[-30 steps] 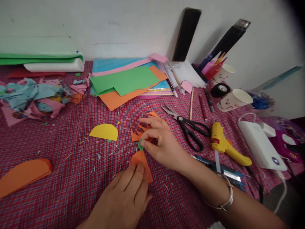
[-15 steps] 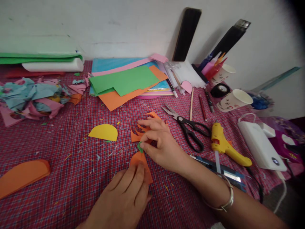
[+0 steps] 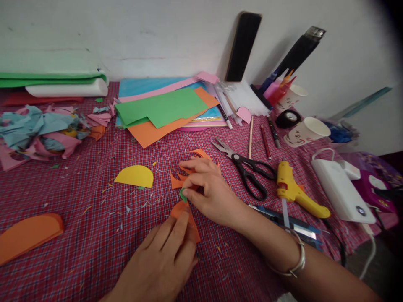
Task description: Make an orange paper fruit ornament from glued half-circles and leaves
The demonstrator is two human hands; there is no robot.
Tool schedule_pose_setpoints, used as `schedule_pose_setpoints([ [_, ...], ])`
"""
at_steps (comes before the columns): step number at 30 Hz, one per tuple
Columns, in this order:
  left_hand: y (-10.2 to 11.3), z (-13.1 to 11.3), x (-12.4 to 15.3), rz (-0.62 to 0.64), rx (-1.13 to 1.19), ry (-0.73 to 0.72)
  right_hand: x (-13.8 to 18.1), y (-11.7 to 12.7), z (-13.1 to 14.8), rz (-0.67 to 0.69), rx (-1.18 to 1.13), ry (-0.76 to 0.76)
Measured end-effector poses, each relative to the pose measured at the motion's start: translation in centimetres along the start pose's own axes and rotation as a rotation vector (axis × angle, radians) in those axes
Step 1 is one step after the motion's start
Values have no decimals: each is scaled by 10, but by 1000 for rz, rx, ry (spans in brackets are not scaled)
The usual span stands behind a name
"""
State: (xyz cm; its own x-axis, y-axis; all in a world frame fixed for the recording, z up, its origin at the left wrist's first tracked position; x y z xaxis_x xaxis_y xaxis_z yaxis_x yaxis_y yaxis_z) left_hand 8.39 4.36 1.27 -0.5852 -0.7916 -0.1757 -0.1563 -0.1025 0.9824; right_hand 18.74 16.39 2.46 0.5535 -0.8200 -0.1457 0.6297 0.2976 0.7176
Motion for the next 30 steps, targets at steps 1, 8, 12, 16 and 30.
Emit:
schedule_pose_setpoints([
  [1,0,0,1,2,1,-2,0,0,0,5,-1,-1],
  [8,-4,1,2,46,-6,-39,0,3,0,3,-12,5],
  [12,-4,0,2,51,-10,-35,0,5,-1,-15,-29,10],
  [16,-3,0,1,56,-18,-27,-1,4,-2,-2,-34,-5],
  [30,-3,0,1,26,-1,-32,-1,2,1,6,-11,22],
])
Point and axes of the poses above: each hand's wrist, its own x-axis away from the middle knuckle, its own y-axis out of the back of the hand, z = x × y, the point moved 5 cm from there along -x, towards the middle knuckle
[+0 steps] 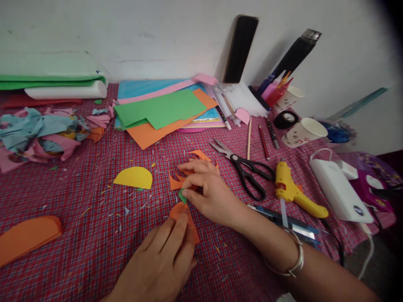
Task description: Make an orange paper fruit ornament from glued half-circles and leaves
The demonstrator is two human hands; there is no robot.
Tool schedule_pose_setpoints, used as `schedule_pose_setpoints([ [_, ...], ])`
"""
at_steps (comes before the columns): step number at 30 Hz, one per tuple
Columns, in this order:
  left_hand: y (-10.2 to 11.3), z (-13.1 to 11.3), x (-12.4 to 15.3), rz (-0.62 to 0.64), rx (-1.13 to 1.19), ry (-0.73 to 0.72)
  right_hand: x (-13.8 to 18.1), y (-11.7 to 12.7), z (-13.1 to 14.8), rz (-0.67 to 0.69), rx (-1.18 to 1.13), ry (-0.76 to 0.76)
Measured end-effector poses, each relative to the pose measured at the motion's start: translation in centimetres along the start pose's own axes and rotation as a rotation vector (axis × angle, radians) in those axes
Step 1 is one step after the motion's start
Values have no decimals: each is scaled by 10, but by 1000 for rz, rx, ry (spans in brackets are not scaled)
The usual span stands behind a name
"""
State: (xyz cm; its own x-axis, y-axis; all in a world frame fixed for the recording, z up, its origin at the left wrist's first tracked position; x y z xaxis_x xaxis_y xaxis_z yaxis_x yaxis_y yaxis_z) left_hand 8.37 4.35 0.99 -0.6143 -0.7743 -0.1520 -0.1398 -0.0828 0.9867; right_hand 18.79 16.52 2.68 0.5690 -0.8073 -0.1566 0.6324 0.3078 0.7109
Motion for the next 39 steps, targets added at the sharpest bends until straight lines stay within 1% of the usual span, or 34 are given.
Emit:
schedule_pose_setpoints([
  [8,3,0,1,-18,22,-19,0,0,0,9,4,-18],
  [14,1,0,0,-17,8,-21,-1,-1,0,-1,0,-4],
  [28,2,0,-6,-10,6,18,0,-1,1,15,2,-23],
  [35,3,0,-10,-33,2,21,0,-1,1,14,15,-15],
  [39,7,3,-13,-74,20,30,0,-2,0,11,40,-7],
])
Point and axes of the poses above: each hand's wrist, its own x-axis away from the middle knuckle, its own y-axis out of the back of the hand, z = x × y, the point moved 5 cm from there along -x, towards the middle knuckle
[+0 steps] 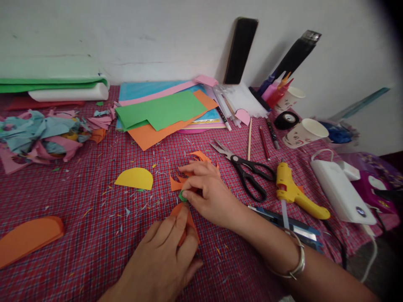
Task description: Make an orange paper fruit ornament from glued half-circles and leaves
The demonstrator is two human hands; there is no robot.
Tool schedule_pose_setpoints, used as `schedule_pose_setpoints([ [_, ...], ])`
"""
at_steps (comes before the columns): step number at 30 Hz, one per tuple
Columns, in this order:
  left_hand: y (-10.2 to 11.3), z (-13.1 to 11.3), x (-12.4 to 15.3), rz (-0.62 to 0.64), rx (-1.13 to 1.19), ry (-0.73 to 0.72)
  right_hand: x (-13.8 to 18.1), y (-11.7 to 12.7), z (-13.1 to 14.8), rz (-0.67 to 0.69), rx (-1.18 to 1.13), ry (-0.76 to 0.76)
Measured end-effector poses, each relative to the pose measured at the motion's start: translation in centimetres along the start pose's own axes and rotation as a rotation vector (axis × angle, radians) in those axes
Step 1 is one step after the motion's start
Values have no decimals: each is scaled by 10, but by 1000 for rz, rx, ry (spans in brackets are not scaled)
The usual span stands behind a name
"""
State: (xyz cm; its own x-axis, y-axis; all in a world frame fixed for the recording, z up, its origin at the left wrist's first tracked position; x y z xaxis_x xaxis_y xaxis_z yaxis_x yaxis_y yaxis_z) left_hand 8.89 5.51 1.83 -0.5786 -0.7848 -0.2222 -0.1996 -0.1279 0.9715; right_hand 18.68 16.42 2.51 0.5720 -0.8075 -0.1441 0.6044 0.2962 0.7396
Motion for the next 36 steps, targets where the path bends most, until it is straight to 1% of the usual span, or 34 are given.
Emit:
schedule_pose_setpoints([
  [3,2,2,-2,-17,22,19,2,7,1,-76,19,36],
  [5,2,3,-2,-22,35,24,4,14,5,-124,18,92],
  [6,3,3,-3,-27,36,23,5,17,7,-125,19,122],
  [9,4,1,-3,-44,25,8,8,16,10,-32,45,178],
  [12,4,-1,-4,-70,0,-6,9,9,8,60,102,160],
  [15,4,-3,-3,-80,-35,-24,9,4,7,106,135,137],
  [19,3,-5,3,-82,-108,-45,9,2,8,120,156,141],
  [24,2,-8,14,-3,-148,-115,11,2,8,116,181,172],
  [27,4,-11,19,-1,-144,-115,12,2,8,116,184,178],
  [32,4,-17,22,58,-147,-69,10,1,8,178,193,116],
  [36,3,-18,23,47,-133,-123,9,0,10,194,204,107],
])
Point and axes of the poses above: each hand's wrist, its own x-axis away from the middle knuckle, its own y-axis out of the back of the hand, z = x × y, the point moved 5 cm from there along -x, towards the middle knuckle
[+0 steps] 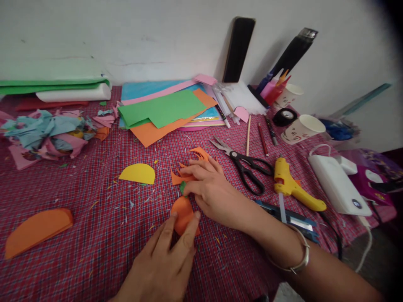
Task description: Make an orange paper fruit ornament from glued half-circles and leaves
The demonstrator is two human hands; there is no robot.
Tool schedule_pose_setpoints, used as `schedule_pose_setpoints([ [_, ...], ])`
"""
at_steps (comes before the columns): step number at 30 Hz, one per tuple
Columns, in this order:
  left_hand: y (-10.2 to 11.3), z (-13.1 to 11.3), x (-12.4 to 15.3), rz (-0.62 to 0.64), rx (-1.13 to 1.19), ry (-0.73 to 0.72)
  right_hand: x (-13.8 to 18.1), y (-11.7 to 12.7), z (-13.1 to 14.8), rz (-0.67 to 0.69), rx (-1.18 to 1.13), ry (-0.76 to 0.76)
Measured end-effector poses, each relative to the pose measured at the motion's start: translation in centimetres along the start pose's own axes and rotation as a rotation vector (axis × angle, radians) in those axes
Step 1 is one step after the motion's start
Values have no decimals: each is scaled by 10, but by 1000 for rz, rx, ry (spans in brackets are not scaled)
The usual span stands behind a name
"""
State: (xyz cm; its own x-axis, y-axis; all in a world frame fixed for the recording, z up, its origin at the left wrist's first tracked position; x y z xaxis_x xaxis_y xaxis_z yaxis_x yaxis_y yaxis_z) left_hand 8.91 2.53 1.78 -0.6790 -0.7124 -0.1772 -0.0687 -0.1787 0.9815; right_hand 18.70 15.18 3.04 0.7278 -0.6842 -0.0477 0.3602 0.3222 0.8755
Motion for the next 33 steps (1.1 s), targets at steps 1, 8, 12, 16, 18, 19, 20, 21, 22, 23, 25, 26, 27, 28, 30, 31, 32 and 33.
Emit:
schedule_pose_setpoints([
  [1,-1,1,0,-7,-1,-10,0,0,0,-1,-2,-2],
  [8,-4,3,1,-39,-4,-8,2,1,2,-70,-55,-4],
  [12,-5,1,2,-49,-8,9,0,-1,1,-120,-62,-3],
  [16,-3,0,1,-27,-8,39,-1,-5,1,-128,-62,13],
  [18,-1,1,0,-5,-17,71,-1,-2,1,-146,-104,25],
  [19,-1,1,0,4,-21,80,0,2,1,-173,-154,20],
  [20,-2,1,0,13,-21,83,0,7,-1,-212,-224,10],
  [21,-2,1,0,19,-19,81,1,13,-2,-259,-304,-2],
  [22,-3,1,0,24,-15,79,2,19,-4,-305,-385,-13],
  [23,-4,1,1,20,-8,74,3,24,-5,-345,-451,-22],
  [25,-3,2,0,9,20,59,6,32,-5,-397,-525,-39],
  [26,-2,3,-1,4,44,53,7,35,-5,-409,-541,-49],
  [27,1,6,-3,4,80,45,9,37,-4,-417,-552,-59],
  [28,6,11,-6,-3,127,63,10,37,-3,-423,-563,-66],
  [30,17,22,-13,-17,278,83,12,37,0,-410,-575,-56],
  [31,22,29,-16,-26,391,125,12,37,2,-388,-573,-48],
  [32,25,38,-19,-2,531,198,12,36,4,-362,-566,-44],
  [33,26,47,-21,28,656,280,12,35,6,-328,-556,-42],
])
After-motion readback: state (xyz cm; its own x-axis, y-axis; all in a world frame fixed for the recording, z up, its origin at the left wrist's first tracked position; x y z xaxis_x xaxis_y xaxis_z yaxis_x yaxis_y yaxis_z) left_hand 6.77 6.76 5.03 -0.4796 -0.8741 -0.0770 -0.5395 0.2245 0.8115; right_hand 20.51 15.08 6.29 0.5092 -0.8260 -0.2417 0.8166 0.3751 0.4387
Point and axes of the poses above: each hand's wrist, its own x-axis away from the middle knuckle, its own y-axis out of the back of the hand, z = x × y, the point moved 5 cm from there along -x, towards the middle knuckle
